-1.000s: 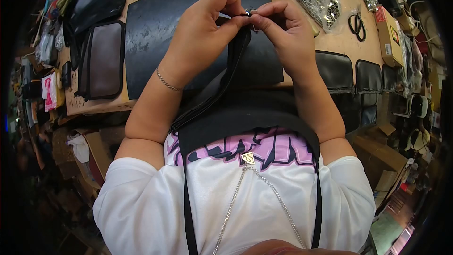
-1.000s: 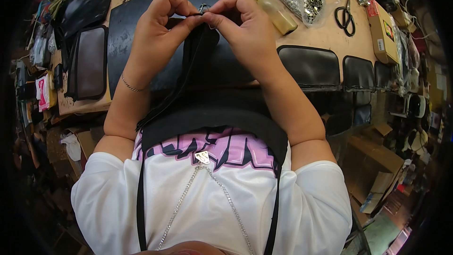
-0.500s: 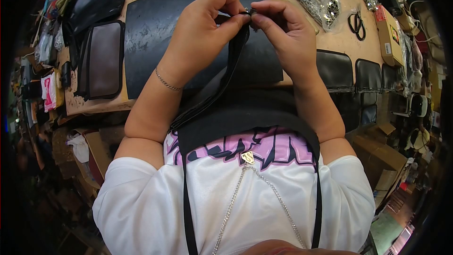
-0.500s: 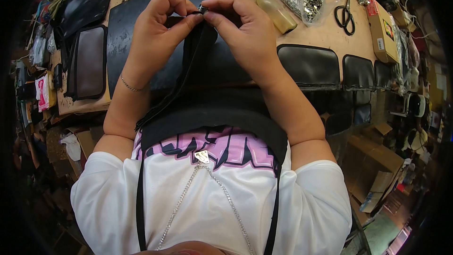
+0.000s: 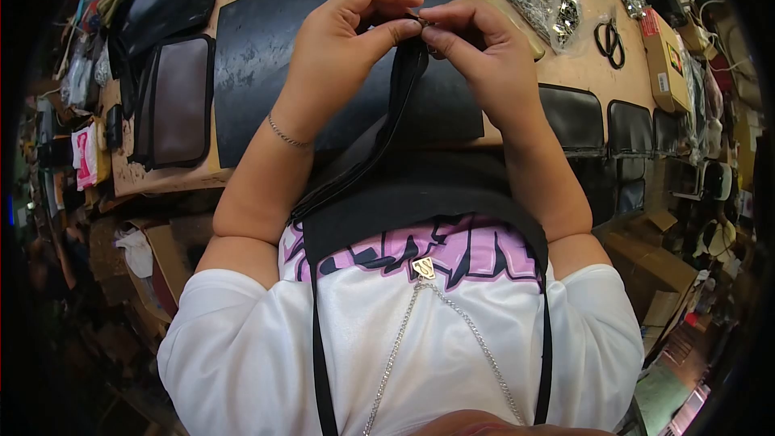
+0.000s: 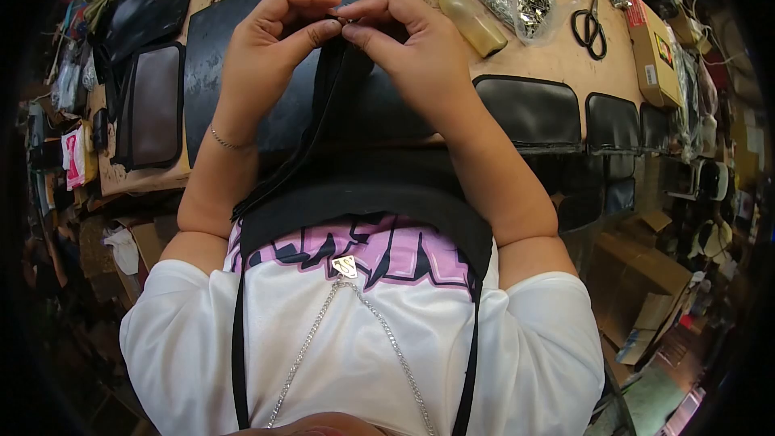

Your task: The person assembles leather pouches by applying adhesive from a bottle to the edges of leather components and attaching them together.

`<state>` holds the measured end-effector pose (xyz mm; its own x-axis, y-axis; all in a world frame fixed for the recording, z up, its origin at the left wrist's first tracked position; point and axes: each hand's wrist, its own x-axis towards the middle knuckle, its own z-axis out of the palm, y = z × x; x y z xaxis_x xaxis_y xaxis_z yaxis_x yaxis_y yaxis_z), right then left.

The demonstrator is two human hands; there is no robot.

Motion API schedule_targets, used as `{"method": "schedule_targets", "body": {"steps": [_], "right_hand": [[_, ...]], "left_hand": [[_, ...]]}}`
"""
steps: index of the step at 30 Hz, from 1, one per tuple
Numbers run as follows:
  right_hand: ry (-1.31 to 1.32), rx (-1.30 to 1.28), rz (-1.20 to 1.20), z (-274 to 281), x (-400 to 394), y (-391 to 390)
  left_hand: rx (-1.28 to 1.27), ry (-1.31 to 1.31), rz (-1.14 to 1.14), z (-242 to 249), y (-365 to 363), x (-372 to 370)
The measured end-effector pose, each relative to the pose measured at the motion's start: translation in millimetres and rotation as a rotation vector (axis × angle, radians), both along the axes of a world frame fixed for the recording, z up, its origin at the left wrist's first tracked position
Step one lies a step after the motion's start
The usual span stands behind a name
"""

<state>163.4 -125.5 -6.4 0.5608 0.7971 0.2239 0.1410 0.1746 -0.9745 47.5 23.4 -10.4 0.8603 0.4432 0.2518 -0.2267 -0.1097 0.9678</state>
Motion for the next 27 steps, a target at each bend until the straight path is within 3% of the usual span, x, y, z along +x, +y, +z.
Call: {"method": "schedule_targets", "body": {"steps": [5,8,11,18,21,22,25,27], "right_hand": [[0.123,0.006,0.06,-7,4,2],[0.556,0.047,0.133,-14,3,5],[0.682,0.054,0.173,-27,1,10],[0.738,0.174,0.199,-32,6,24],[0.464,0.083,0.393,-28,32,30],[0.197,-0.061,0.441,-25,48,30],[-0.125,-0.159,0.512,-2,54,30],[-0.193,-0.195,0.516,8,53,31]], "left_hand": [[-0.132,-0.015,0.009,-6,-3,0],[-0.124,-0.03,0.047,-4,-2,0],[-0.124,-0.027,0.083,-5,0,0],[-0.264,-0.032,0.09,-7,7,1],[-0.245,-0.036,0.033,-6,15,-1],[-0.198,-0.021,0.006,-4,17,-3],[-0.026,0.019,-0.022,2,19,-8],[0.132,0.033,0.024,6,18,-11]]}}
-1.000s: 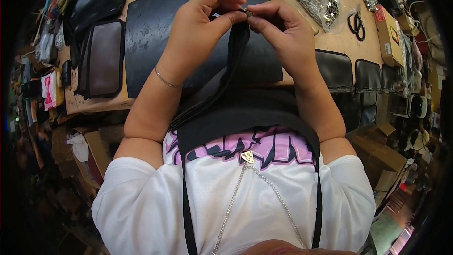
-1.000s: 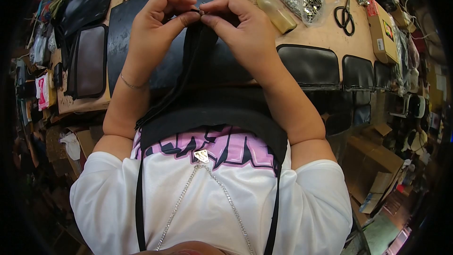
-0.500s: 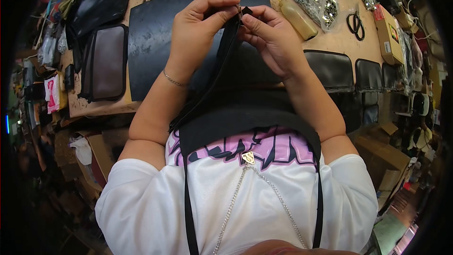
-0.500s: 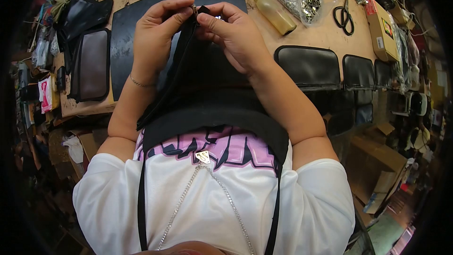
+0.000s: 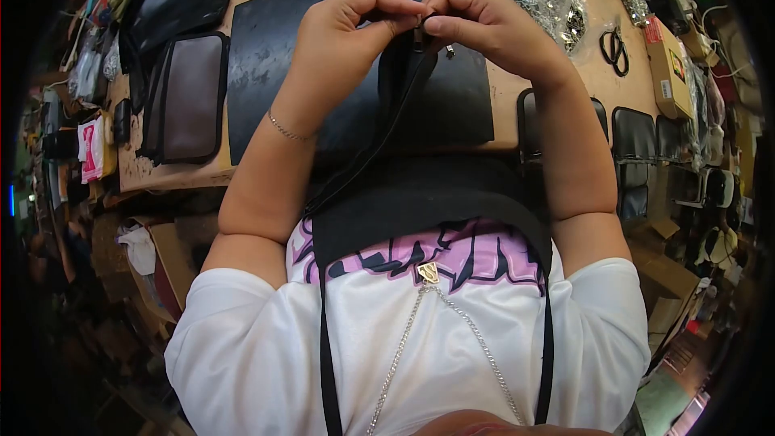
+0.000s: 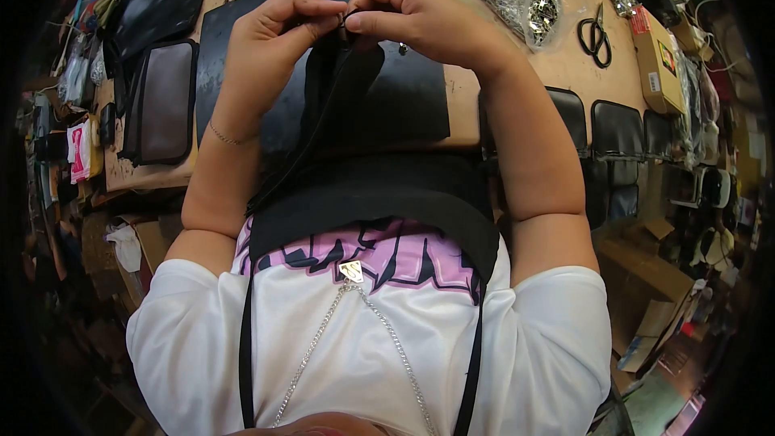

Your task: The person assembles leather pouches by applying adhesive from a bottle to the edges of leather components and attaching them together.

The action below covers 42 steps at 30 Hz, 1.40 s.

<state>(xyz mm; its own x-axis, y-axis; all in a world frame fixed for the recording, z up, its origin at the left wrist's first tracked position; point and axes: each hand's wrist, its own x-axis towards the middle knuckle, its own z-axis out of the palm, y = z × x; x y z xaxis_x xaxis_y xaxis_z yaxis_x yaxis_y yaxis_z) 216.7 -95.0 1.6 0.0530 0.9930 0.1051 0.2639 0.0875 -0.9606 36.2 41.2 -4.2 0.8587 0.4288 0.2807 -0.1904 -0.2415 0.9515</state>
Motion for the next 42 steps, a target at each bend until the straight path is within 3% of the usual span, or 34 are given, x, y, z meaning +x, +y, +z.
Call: {"method": "schedule_targets", "body": {"steps": [6,11,15,20,24,36,42], "right_hand": [[-0.086,0.022,-0.03,1,-4,5],[-0.101,0.02,-0.1,-1,-7,6],[0.096,0.181,-0.288,-12,-27,6],[0.311,0.22,-0.485,-25,-52,0],[0.359,0.299,-0.454,-28,-54,-1],[0.242,0.304,-0.486,-34,-51,0],[0.289,0.343,-0.548,-33,-59,1]], "left_hand": [[0.111,-0.048,0.113,3,-9,-5],[0.375,-0.053,0.193,3,-9,-7],[0.455,-0.065,0.245,3,-9,-5],[0.27,-0.068,0.247,-4,-15,-2],[0.177,-0.125,0.288,-6,-17,3],[0.436,-0.092,0.266,-5,-13,3],[0.297,-0.096,0.264,-12,-18,4]]}}
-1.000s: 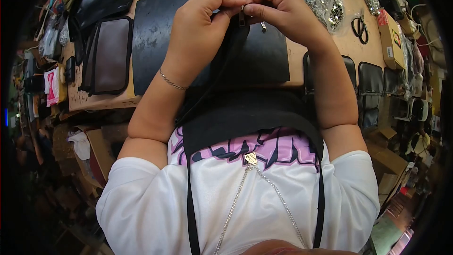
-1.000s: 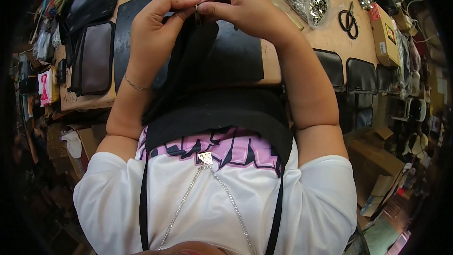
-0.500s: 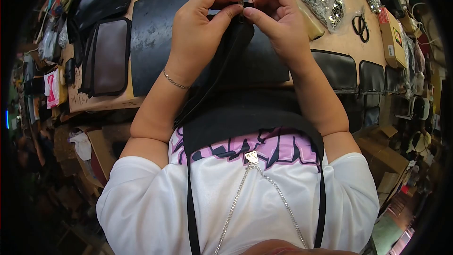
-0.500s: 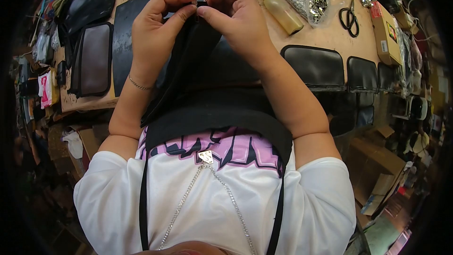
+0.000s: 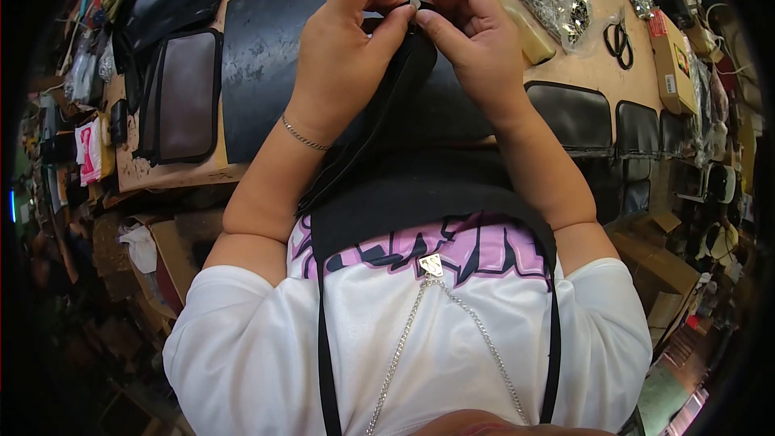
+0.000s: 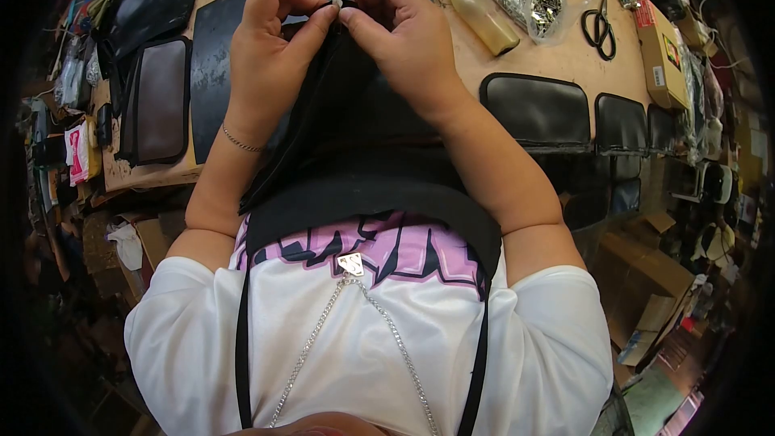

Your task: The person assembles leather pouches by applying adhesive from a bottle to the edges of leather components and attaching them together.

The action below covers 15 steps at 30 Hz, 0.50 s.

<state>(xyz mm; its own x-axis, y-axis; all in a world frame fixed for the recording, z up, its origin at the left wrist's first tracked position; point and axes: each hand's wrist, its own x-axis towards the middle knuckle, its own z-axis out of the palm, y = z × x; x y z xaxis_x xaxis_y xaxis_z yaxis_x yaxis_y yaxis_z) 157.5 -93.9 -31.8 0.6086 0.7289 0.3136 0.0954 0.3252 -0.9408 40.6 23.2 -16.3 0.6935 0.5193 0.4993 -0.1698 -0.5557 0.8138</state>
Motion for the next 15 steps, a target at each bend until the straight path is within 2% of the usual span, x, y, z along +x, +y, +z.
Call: {"method": "schedule_targets", "body": {"steps": [9,12,15], "right_hand": [[-0.036,0.015,-0.022,-2.8,-2.0,-3.2],[-0.049,0.016,-0.035,-4.9,-1.7,-2.0],[-0.052,-0.007,-0.025,-5.8,0.0,-4.2]], "left_hand": [[0.047,0.017,-0.047,-3.1,-0.6,0.6],[-0.008,0.04,-0.047,0.3,-5.3,0.5],[0.058,0.038,-0.043,-1.3,-3.8,0.4]]}}
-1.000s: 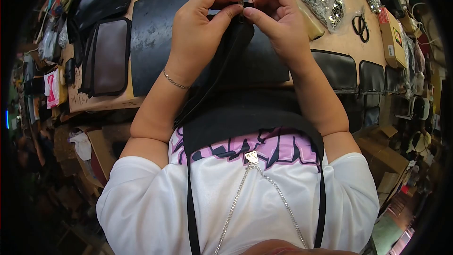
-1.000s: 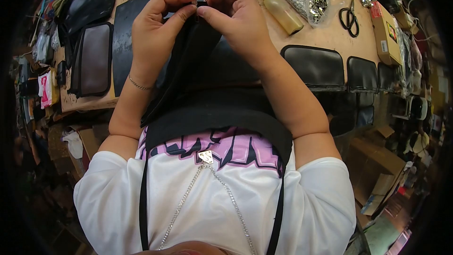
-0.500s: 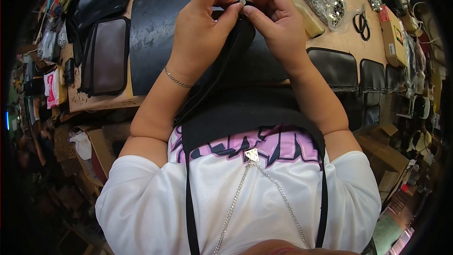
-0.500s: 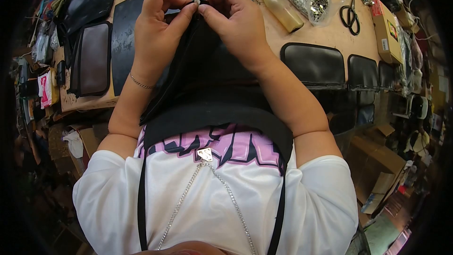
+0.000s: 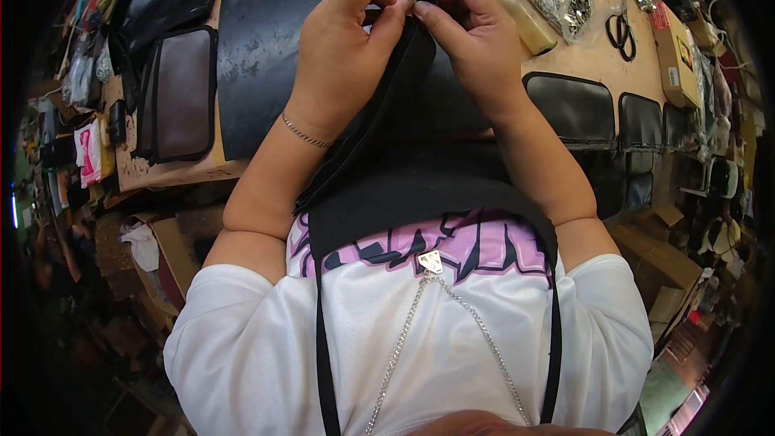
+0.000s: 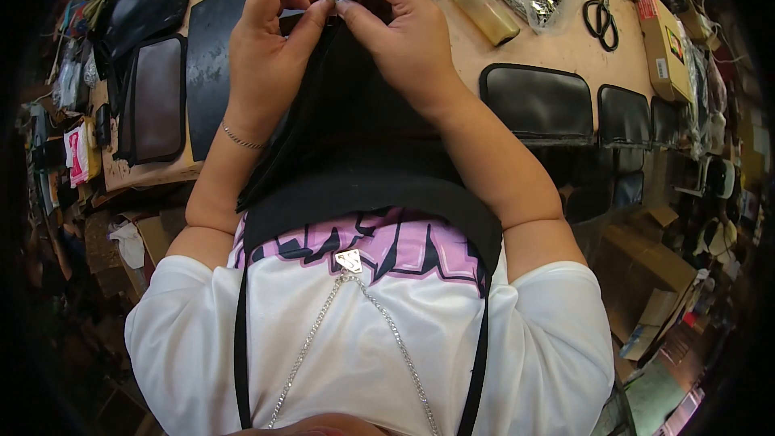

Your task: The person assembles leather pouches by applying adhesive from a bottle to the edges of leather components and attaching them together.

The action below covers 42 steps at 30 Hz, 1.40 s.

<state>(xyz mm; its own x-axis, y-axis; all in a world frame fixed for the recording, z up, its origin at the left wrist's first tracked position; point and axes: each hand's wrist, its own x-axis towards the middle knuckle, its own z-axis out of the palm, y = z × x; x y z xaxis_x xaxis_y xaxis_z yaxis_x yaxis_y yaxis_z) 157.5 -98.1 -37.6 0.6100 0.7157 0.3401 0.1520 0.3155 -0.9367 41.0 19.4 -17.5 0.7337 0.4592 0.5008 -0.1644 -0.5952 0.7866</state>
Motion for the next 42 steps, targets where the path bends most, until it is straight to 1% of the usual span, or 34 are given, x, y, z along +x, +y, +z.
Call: {"method": "schedule_targets", "body": {"steps": [3,5,9,15,18,24,27,29,30,32,33,35,38,39,42], "right_hand": [[-0.012,0.004,-0.005,-2,1,-1],[-0.043,0.01,-0.032,-3,2,1],[-0.078,-0.013,-0.002,-1,2,-2],[-0.111,-0.041,-0.009,2,2,-3],[-0.102,-0.043,-0.003,3,2,-3],[-0.117,-0.07,-0.007,2,4,-3],[-0.089,-0.053,-0.003,1,3,-3],[-0.039,-0.02,-0.006,4,1,-2],[-0.056,0.003,-0.003,2,2,-2],[-0.09,0.05,0.003,-4,5,-2],[-0.064,0.016,0.004,-3,6,-1],[-0.013,-0.051,0.005,-2,6,0],[0.089,-0.141,0.089,19,6,-2],[0.079,-0.15,0.12,18,9,-3],[0.065,-0.17,0.19,15,19,-4]], "left_hand": [[-0.071,-0.047,-0.031,-2,0,2],[-0.025,-0.034,-0.011,-1,1,1],[0.033,-0.011,0.034,5,-2,1],[0.005,0.017,0.049,7,-1,1],[-0.013,-0.009,0.039,4,0,2],[0.019,-0.016,0.042,5,0,2],[0.036,0.042,0.08,7,-2,1],[-0.077,-0.062,0.031,3,-3,4],[-0.133,-0.114,0.007,2,-4,5],[-0.075,-0.002,-0.03,5,3,2],[-0.046,0.054,-0.048,7,6,0],[-0.125,0.062,-0.095,3,8,0],[-0.197,0.09,-0.118,4,7,-2],[-0.213,0.103,-0.118,5,7,-2],[-0.135,0.098,-0.117,3,8,-2]]}}
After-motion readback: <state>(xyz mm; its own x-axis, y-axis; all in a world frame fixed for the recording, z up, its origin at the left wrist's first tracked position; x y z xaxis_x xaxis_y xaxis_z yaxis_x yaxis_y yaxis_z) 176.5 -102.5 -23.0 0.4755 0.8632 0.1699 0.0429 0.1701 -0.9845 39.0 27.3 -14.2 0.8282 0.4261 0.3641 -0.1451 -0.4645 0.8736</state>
